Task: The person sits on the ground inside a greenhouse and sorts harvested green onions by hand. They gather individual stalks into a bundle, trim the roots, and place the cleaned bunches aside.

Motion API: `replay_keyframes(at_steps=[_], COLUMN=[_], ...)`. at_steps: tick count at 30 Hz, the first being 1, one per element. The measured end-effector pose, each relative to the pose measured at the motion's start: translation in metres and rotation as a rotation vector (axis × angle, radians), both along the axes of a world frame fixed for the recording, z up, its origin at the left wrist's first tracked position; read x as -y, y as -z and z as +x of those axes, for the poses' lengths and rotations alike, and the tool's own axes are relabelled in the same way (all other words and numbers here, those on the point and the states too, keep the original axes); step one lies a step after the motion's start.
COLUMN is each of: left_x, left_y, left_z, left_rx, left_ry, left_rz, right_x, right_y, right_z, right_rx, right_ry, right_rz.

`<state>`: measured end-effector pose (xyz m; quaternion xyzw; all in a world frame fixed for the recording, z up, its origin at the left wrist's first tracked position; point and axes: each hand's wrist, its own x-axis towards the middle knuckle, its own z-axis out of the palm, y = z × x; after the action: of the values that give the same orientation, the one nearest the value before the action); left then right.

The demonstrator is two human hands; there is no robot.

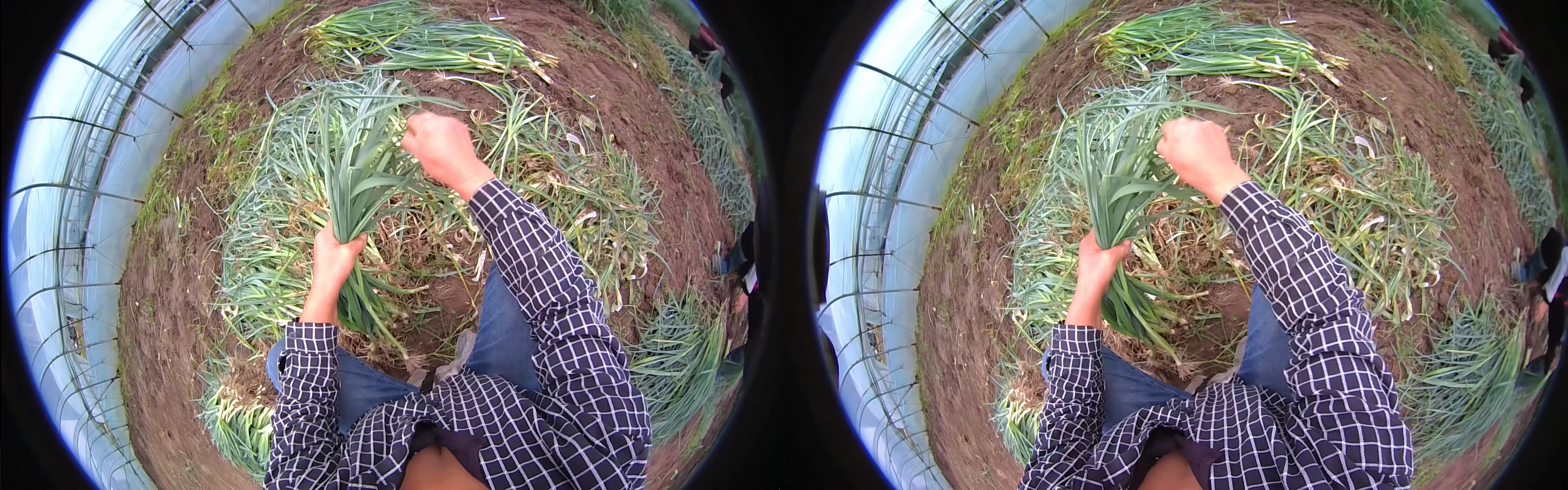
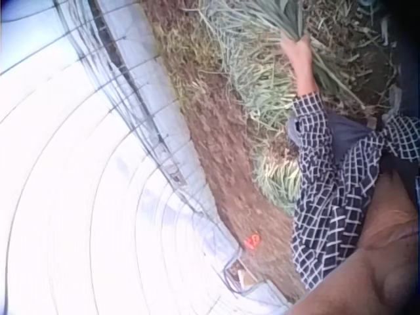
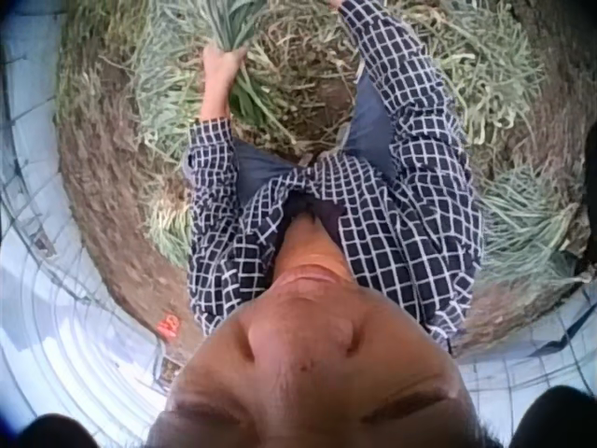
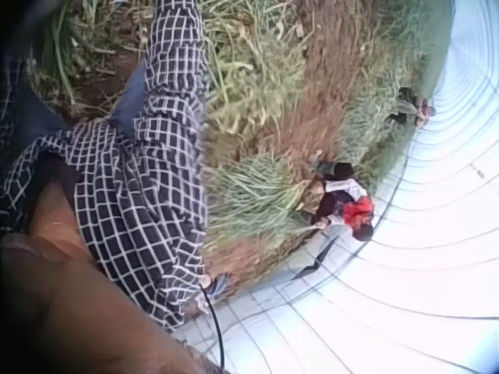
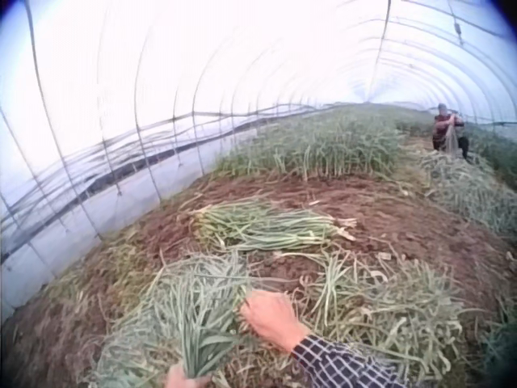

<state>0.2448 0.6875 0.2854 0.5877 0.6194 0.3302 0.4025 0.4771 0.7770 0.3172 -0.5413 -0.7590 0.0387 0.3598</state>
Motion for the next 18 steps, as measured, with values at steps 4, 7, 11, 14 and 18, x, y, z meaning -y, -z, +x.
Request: replay_keyframes(at_steps=[4, 7, 11, 14, 18], left_x=[0.003, 0.005, 0.006, 0.007, 0.008], left_y=[0.002, 0.005, 0.0, 0.003, -0.009], left_z=[0.011, 0.015, 0.002, 0.002, 0.009], left_rx=[0.045, 0.031, 0.112, 0.065, 0.044], left_ry=[0.105, 0.077, 0.049, 0.055, 0.056], left_rz=[0.027, 0.0, -0.072, 0.001, -0.017], right_x=[-0.012, -0.027, -0.032, -0.019, -0.02], right_y=[0.01, 0.025, 0.019, 0.006, 0.011], right_z=[0.007, 0.034, 0.058, 0.041, 0.028], right_rx=[-0.104, -0.202, -0.146, -0.153, -0.406], right_ry=[0.184, 0.354, 0.486, 0.266, -0.17], right_rz=[0.078, 0.025, 0.077, -0.003, -0.242])
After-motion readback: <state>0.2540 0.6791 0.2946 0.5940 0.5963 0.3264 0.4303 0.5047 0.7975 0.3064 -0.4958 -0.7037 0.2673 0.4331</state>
